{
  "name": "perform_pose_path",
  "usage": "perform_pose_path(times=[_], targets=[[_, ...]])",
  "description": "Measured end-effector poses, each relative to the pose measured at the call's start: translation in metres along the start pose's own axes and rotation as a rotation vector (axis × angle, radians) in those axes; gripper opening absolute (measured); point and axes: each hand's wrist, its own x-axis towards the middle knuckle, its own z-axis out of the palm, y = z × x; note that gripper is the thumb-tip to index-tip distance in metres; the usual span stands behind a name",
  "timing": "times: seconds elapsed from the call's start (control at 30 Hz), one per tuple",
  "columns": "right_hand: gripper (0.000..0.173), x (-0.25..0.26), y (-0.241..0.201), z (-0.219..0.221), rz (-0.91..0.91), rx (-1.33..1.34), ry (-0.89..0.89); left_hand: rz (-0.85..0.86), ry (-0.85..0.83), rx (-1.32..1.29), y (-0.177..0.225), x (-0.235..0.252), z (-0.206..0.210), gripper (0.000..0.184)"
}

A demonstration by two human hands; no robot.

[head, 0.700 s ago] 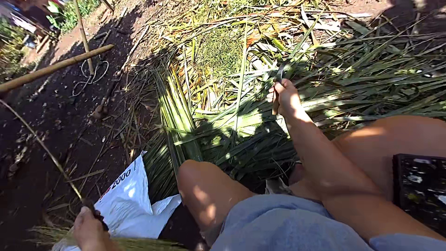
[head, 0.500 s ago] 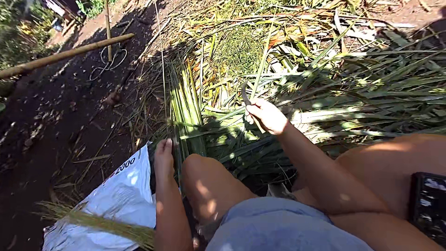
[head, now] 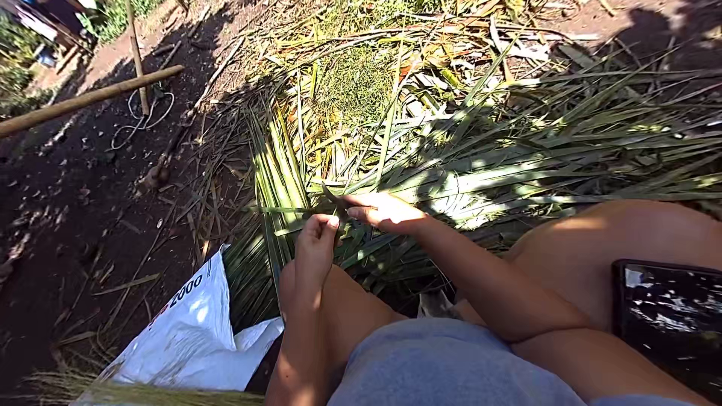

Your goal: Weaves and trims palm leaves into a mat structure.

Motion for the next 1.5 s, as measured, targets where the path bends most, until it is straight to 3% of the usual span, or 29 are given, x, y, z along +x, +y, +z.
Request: perform_pose_path(times=[0.2,0.43,0.6,0.7,0.87,0.93,1.27,1.5], targets=[[0.034,0.002,0.004,-0.003,0.087,0.042,0.226,-0.034,-0.002,0.059,-0.004,-0.003,-0.013,0.011],[0.035,0.009,0.038,-0.033,0.133,0.558,0.438,-0.008,0.002,0.167,-0.014,-0.017,-0.047,0.009],[0.035,0.0,0.029,-0.069,0.149,0.817,0.635,-0.009,-0.029,0.159,-0.026,-0.024,-0.082,0.009],[0.034,0.002,0.032,-0.049,0.141,0.779,0.521,-0.08,-0.022,0.113,-0.021,-0.025,-0.071,0.013],[0.029,0.01,0.01,0.007,0.144,0.431,-0.138,-0.265,-0.083,-0.087,-0.012,-0.013,-0.034,0.023],[0.031,0.008,0.005,0.016,0.113,0.361,-0.265,-0.314,-0.134,-0.159,-0.011,-0.009,-0.027,0.024],[0.032,0.005,-0.008,-0.004,0.206,0.173,-0.229,-0.424,-0.326,-0.295,-0.015,-0.004,-0.036,0.032],[0.032,0.008,0.031,-0.042,0.295,0.633,0.182,-0.456,-0.378,-0.217,-0.028,-0.012,-0.058,0.03]])
